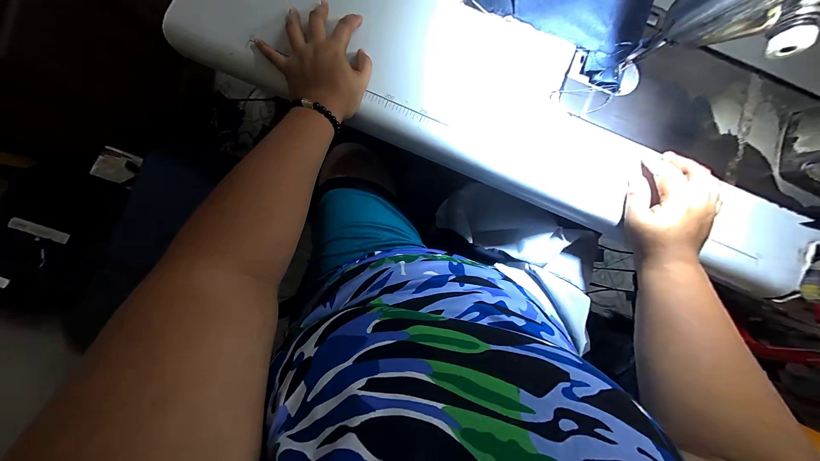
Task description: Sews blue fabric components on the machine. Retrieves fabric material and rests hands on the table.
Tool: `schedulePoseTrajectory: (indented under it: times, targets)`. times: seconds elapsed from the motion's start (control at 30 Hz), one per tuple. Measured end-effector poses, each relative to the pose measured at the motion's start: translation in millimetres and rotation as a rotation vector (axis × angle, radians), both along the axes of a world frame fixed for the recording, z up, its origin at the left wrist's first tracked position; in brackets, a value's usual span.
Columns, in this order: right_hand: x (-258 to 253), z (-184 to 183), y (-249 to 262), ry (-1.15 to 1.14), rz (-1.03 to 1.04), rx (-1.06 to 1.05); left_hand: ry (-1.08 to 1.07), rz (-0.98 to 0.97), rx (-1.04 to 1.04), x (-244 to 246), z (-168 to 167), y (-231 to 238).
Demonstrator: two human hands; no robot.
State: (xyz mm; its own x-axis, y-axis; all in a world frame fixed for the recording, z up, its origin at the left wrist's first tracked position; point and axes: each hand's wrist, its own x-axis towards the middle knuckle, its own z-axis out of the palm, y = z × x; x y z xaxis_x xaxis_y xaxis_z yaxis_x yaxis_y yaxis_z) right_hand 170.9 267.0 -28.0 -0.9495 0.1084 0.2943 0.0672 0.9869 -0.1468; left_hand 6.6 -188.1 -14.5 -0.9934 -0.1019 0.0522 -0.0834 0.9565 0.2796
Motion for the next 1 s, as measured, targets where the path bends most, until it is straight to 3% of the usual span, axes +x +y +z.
schedulePoseTrajectory:
  times: [1.0]
  targets:
    - [-5.5, -2.5, -1.3, -0.015, -0.036, 0.032, 0.014, -0.006, -0.012, 1.2, 1.0, 0.3]
